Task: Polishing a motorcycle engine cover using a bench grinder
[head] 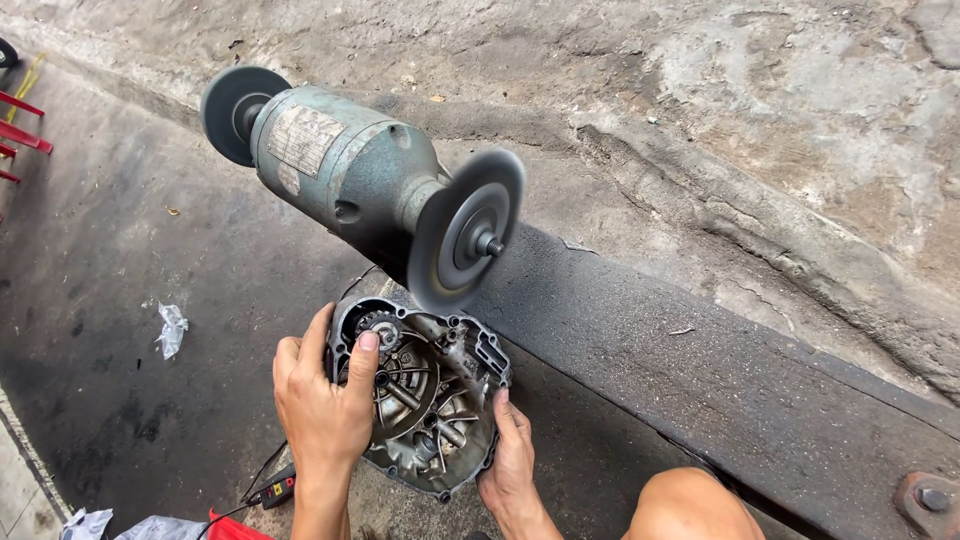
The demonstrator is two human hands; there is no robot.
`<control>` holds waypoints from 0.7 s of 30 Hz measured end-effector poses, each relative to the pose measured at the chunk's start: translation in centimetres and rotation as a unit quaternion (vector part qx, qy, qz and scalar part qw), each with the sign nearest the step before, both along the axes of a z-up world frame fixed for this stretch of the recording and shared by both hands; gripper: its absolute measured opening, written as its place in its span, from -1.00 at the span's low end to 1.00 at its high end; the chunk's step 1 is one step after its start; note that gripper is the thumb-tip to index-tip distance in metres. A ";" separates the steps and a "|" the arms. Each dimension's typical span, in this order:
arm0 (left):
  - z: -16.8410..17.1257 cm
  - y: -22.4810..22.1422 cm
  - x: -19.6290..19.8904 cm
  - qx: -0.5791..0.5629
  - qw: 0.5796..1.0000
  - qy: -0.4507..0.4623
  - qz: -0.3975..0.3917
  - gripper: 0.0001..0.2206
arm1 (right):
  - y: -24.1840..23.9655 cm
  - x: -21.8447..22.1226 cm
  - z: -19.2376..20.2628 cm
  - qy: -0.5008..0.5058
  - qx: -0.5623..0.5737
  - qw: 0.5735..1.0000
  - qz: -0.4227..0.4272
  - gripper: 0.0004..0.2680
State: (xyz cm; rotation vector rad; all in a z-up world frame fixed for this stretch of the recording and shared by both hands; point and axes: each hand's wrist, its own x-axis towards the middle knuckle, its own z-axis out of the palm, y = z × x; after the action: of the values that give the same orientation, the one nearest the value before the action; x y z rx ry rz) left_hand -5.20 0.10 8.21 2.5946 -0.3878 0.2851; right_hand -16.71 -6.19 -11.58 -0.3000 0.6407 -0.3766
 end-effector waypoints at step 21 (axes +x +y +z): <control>-1.2 6.0 2.2 -0.345 0.899 0.252 -0.093 -0.22 | 0.0 -1.2 4.2 0.017 -0.536 0.842 -0.063 -0.55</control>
State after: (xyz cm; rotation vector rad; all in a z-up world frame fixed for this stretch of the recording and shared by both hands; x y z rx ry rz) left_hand -3.01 6.14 7.00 1.8188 -0.2726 -0.2777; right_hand -17.88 -6.17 -7.42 -1.3462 0.4240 -0.8469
